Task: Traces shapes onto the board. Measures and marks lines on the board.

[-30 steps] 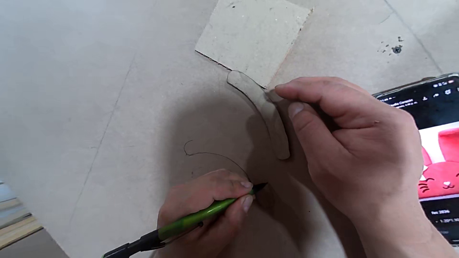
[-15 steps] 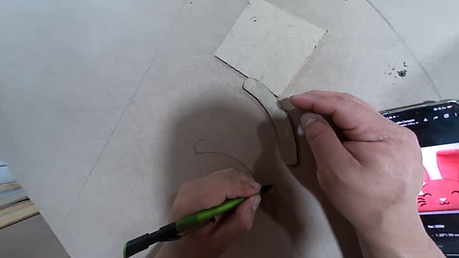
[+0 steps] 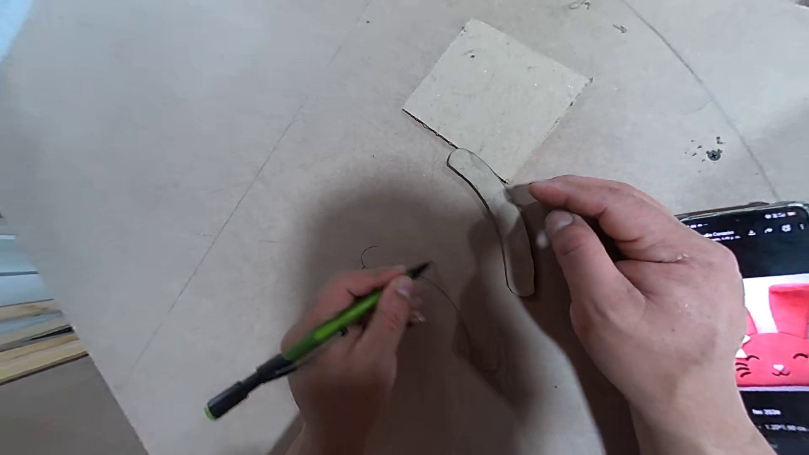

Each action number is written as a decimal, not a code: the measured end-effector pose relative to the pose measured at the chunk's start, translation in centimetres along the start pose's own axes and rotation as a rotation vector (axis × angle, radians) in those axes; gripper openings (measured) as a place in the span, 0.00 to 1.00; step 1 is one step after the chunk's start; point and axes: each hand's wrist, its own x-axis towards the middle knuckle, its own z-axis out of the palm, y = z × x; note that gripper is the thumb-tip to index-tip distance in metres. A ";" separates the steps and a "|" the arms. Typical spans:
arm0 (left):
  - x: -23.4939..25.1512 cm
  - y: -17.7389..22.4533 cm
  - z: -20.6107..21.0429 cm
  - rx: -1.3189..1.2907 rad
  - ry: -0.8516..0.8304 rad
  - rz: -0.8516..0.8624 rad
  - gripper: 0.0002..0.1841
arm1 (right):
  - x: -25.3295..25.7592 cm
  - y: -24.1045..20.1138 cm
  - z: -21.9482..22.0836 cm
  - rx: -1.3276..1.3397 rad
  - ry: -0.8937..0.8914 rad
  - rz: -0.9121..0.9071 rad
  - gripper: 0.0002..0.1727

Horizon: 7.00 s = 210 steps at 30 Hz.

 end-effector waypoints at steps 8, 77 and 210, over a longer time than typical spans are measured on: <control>-0.4 1.1 0.8 -0.063 0.482 -0.203 0.04 | 0.0 0.3 -0.2 0.024 0.007 0.023 0.16; -0.3 0.7 1.2 0.031 0.063 -0.027 0.04 | 0.0 -0.4 -0.3 0.028 -0.009 0.063 0.16; -0.7 0.8 1.9 0.012 0.004 0.027 0.05 | 0.0 -0.3 0.0 0.007 0.005 0.058 0.16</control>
